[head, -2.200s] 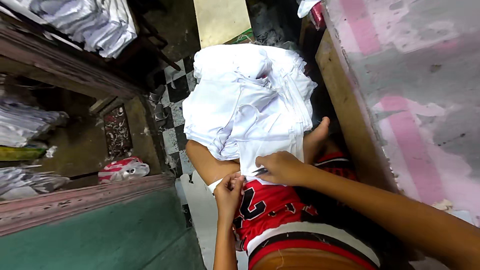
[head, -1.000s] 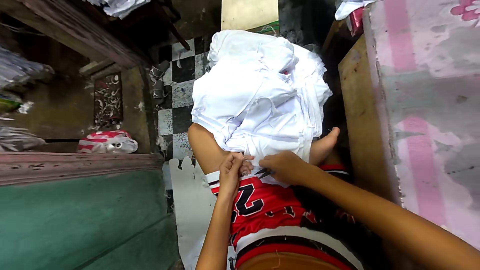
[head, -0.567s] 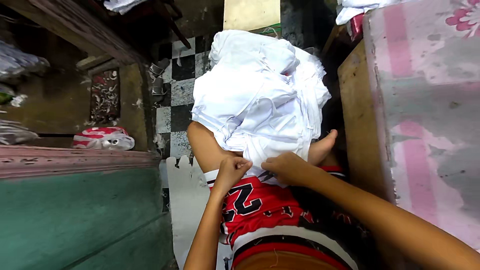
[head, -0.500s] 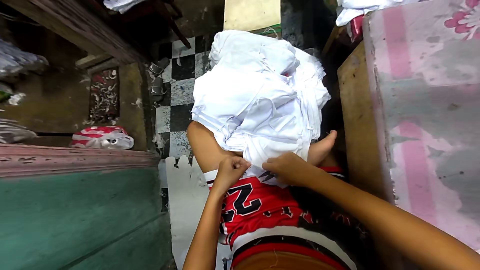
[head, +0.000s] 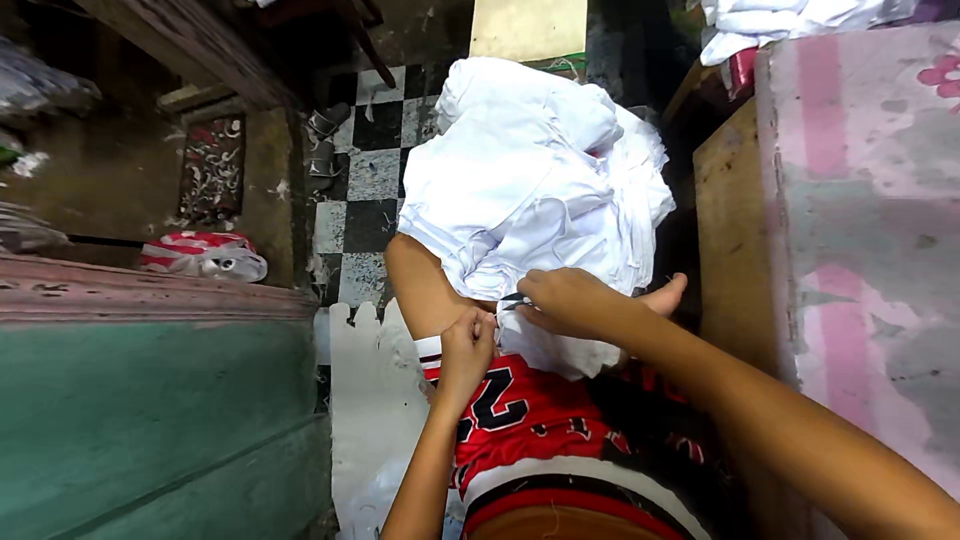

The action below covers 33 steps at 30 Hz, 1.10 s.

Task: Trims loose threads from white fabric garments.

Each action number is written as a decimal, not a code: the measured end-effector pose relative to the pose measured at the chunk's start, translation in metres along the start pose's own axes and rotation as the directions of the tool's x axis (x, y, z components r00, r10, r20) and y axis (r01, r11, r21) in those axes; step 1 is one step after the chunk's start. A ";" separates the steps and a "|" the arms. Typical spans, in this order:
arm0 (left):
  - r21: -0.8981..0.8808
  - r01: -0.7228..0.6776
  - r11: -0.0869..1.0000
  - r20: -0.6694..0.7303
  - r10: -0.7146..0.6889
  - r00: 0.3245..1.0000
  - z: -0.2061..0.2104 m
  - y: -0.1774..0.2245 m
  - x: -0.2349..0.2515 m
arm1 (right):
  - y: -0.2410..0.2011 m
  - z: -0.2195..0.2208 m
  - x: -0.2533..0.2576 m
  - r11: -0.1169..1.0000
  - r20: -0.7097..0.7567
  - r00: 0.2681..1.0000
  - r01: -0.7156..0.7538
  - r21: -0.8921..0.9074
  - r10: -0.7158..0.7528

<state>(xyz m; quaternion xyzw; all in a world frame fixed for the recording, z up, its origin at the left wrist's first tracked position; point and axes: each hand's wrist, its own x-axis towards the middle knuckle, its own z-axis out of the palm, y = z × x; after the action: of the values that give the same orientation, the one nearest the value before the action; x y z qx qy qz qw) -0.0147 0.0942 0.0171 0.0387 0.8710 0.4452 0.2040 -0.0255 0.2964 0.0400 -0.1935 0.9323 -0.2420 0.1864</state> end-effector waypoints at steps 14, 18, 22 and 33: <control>-0.023 -0.159 0.987 -0.006 0.159 0.987 0.007 -0.007 -0.002 | -0.021 0.001 0.016 0.972 0.101 0.993 0.081 -0.220 -0.060; -0.004 -0.105 0.994 -0.025 0.105 0.994 0.003 -0.005 -0.002 | -0.013 0.004 0.015 0.963 0.024 0.991 0.130 -0.237 -0.128; 0.014 -0.080 0.997 -0.051 0.081 0.995 0.004 -0.003 -0.003 | -0.013 0.003 0.012 0.961 -0.012 0.988 0.147 -0.236 -0.154; 0.087 -0.098 0.991 -0.085 0.105 0.991 0.001 -0.002 -0.003 | -0.006 0.011 0.012 0.951 -0.137 0.969 0.165 -0.262 -0.206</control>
<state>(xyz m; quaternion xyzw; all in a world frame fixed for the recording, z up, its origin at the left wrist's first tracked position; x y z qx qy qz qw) -0.0114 0.0931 0.0165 0.0715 0.8939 0.4198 0.1403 -0.0289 0.2820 0.0317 -0.2820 0.9449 -0.1549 0.0606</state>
